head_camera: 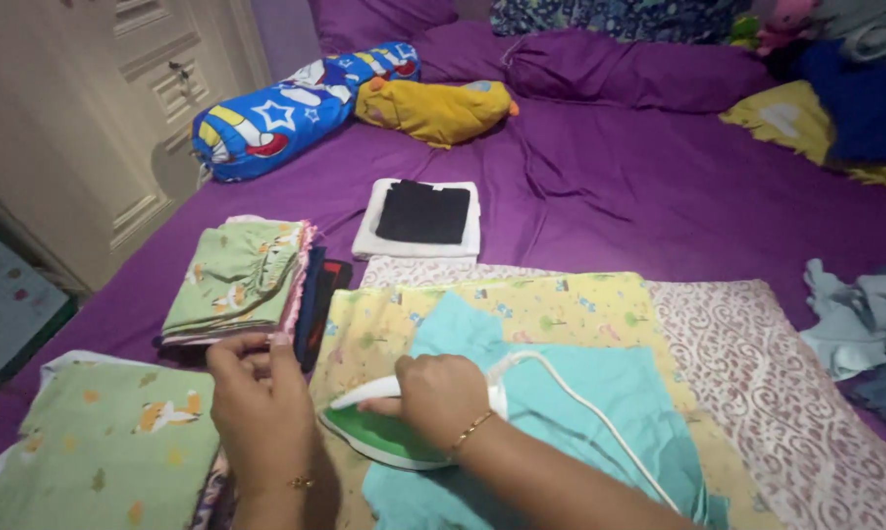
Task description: The recorder is ironing and folding small items of clothing on a bed.
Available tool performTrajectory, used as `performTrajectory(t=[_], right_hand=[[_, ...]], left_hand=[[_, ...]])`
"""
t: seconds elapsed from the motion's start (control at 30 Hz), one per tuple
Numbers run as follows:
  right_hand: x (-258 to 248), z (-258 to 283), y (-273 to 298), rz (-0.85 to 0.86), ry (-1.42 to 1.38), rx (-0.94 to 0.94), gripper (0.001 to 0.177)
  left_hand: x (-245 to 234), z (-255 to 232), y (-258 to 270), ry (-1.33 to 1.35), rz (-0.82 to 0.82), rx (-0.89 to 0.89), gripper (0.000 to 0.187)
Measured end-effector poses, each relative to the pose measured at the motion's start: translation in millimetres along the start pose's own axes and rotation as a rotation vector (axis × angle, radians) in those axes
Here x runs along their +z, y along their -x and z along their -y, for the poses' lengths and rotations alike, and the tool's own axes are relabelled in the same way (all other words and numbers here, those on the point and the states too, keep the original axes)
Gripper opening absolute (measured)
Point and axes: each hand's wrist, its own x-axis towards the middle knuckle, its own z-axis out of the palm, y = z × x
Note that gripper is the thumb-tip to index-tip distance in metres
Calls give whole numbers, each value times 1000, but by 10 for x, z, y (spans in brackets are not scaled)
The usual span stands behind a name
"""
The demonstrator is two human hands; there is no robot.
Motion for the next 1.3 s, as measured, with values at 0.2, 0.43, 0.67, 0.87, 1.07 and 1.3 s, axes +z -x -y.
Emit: performTrajectory(t=[0.2,0.43,0.67,0.87,1.07,1.3], right_hand=[[-152,-254,166,72,29,-83,69],[-456,-1381,460,20,181,220,70],[-134,-1252,-343,-46,160,425,75],[276,-907,-1124,-75,44,417,72],[-169,-1136,-492,99,90,380,72],[-806,-2373,1071,211,283,705,72]], left_hand=[[305,21,80,77,112,-84,29],[1150,839,353,-362,594,28,44],[1330,1131,480,-563,431,76,26],[1363,1235,562,-427,231,211,25],[1449,1348,603,-413,195,256,22],[1492,1318,629,-444,147,306,21]])
